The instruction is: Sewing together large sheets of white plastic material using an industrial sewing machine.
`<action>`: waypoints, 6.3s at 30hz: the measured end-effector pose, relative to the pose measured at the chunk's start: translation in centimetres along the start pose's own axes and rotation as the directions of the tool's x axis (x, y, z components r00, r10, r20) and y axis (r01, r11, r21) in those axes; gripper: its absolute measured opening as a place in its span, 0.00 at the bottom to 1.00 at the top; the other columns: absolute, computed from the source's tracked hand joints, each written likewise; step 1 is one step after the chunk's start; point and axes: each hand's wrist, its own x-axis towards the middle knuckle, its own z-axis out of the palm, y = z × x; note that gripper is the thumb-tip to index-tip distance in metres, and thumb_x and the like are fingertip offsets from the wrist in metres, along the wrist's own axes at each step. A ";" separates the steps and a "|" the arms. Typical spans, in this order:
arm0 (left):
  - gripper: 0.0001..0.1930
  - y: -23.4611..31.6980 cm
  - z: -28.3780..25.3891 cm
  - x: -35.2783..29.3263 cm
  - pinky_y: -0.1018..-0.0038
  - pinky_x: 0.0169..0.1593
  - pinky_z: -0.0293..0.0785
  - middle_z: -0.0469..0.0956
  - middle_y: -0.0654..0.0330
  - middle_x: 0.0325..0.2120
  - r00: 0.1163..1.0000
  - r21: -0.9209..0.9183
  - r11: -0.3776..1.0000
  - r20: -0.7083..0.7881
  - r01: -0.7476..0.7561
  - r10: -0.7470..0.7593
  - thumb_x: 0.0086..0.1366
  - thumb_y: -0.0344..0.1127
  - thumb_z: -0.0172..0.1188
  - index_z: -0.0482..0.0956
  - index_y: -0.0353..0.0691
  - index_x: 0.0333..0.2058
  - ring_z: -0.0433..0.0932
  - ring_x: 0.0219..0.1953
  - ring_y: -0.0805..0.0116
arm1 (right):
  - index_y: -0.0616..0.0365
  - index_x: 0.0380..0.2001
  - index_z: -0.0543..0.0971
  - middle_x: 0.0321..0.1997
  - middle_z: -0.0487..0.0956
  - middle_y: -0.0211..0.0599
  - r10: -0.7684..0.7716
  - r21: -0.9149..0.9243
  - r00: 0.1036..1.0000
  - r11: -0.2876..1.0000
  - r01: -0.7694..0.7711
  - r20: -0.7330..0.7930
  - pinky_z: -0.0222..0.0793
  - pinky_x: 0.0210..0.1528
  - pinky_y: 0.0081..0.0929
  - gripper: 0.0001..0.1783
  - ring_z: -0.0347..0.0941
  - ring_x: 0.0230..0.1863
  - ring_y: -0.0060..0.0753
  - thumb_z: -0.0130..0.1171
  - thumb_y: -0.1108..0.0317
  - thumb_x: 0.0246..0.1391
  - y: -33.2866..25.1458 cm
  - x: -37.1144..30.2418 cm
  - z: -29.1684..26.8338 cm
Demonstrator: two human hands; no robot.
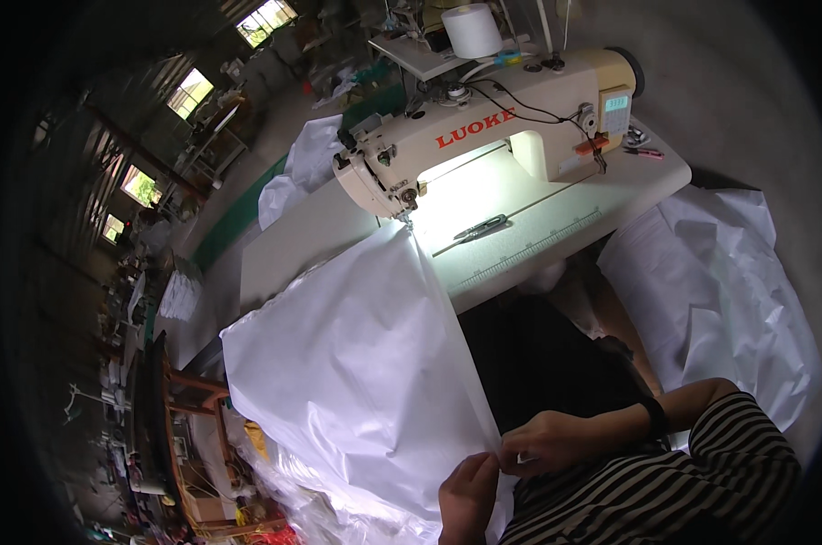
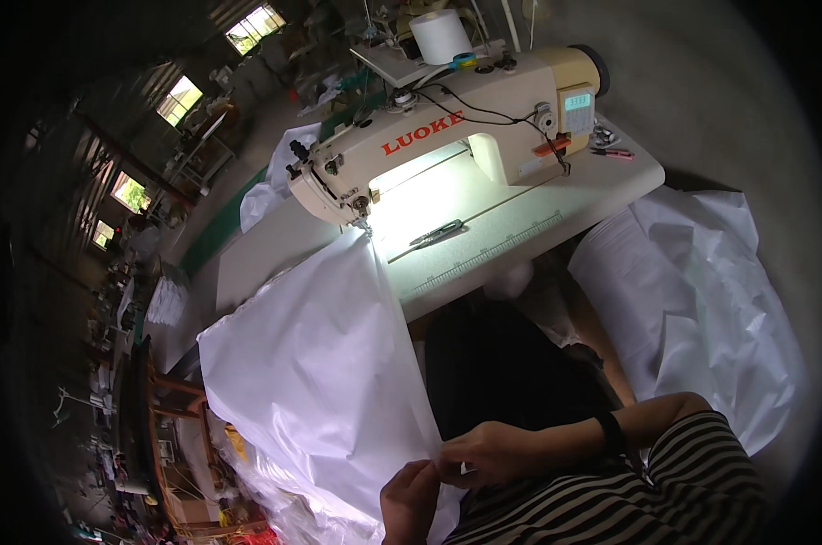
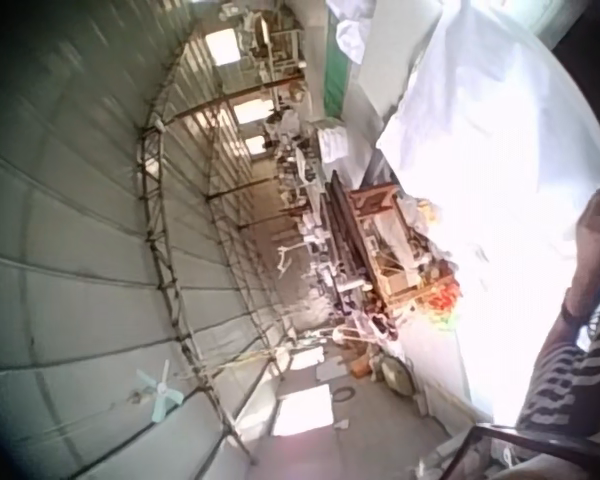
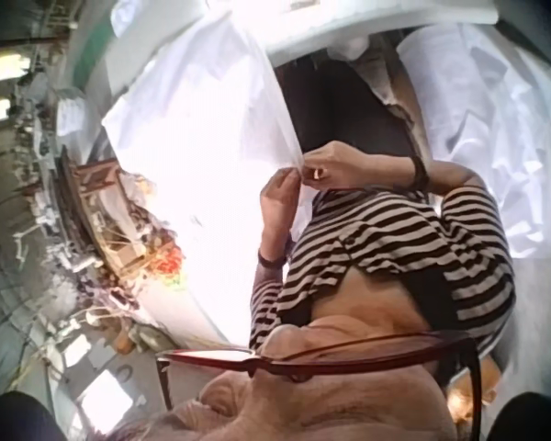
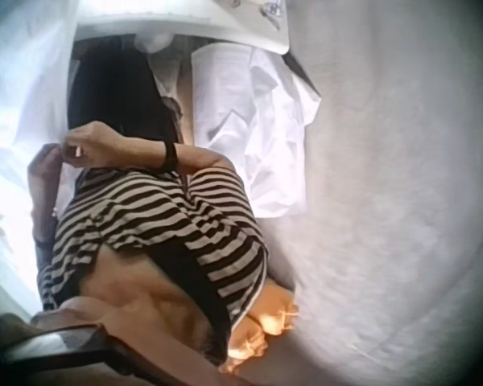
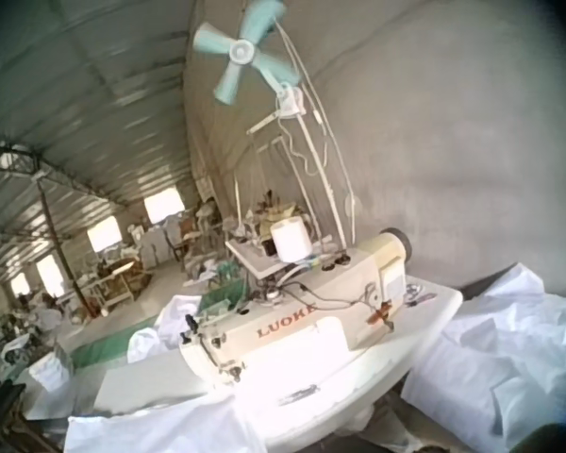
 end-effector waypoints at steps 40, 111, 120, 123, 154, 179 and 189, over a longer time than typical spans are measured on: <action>0.05 -2.8 -1.0 18.2 0.63 0.25 0.74 0.72 0.57 0.22 0.882 0.361 0.805 0.164 -0.470 0.442 0.53 0.27 0.58 0.70 0.42 0.27 0.76 0.21 0.54 | 0.73 0.63 0.63 0.21 0.79 0.29 0.404 -0.825 0.796 0.152 -0.544 -0.450 0.68 0.17 0.32 0.35 0.77 0.19 0.30 0.56 0.69 0.52 14.3 18.5 -7.2; 0.27 -7.6 -2.4 8.9 0.52 0.63 0.62 0.76 0.60 0.50 0.949 0.526 0.811 -0.022 -0.257 0.315 0.50 0.38 0.71 0.75 0.44 0.50 0.73 0.54 0.57 | 0.58 0.52 0.74 0.40 0.80 0.38 0.548 0.486 0.801 0.783 -0.388 -0.243 0.74 0.36 0.24 0.17 0.77 0.31 0.27 0.58 0.67 0.61 6.9 4.6 -3.8; 0.05 -16.7 -6.3 9.1 0.67 0.35 0.74 0.81 0.54 0.30 0.807 0.386 0.870 -0.590 0.306 -0.022 0.57 0.28 0.66 0.79 0.36 0.30 0.79 0.32 0.58 | 0.56 0.43 0.79 0.30 0.81 0.32 0.323 -0.108 0.946 0.942 -0.319 0.024 0.72 0.30 0.27 0.11 0.78 0.28 0.31 0.60 0.64 0.59 5.6 5.7 -1.2; 0.04 -16.4 -5.8 10.0 0.66 0.27 0.67 0.77 0.55 0.24 0.776 0.332 0.873 -0.626 0.358 -0.080 0.59 0.27 0.64 0.80 0.35 0.33 0.71 0.22 0.64 | 0.55 0.40 0.78 0.33 0.79 0.30 0.120 -0.282 0.977 0.945 -0.167 -0.175 0.72 0.24 0.31 0.09 0.78 0.27 0.36 0.60 0.67 0.56 5.6 6.8 -2.1; 0.08 -14.0 -0.3 15.4 0.62 0.49 0.72 0.65 0.47 0.55 0.722 0.088 0.996 -0.690 0.021 0.046 0.57 0.21 0.52 0.73 0.36 0.37 0.69 0.56 0.49 | 0.54 0.36 0.74 0.35 0.74 0.31 -0.068 -0.652 0.956 0.717 0.246 0.286 0.74 0.29 0.29 0.09 0.78 0.33 0.31 0.57 0.69 0.49 6.5 7.1 0.1; 0.22 -6.0 2.8 4.7 0.63 0.38 0.78 0.74 0.54 0.44 0.999 0.284 0.958 -0.025 0.026 -0.020 0.52 0.32 0.68 0.73 0.41 0.46 0.79 0.40 0.54 | 0.59 0.42 0.75 0.38 0.74 0.38 -0.206 -0.279 0.868 0.891 0.357 0.452 0.76 0.42 0.33 0.14 0.77 0.39 0.37 0.55 0.68 0.52 2.4 2.1 1.4; 0.10 -5.0 -1.8 3.6 0.73 0.33 0.77 0.78 0.55 0.25 0.968 -0.292 0.929 -0.034 0.229 -0.249 0.54 0.20 0.57 0.74 0.33 0.36 0.80 0.26 0.67 | 0.59 0.42 0.75 0.41 0.74 0.38 -0.344 -0.231 0.859 0.864 0.448 0.380 0.76 0.43 0.31 0.15 0.77 0.41 0.38 0.55 0.68 0.51 1.1 3.7 2.2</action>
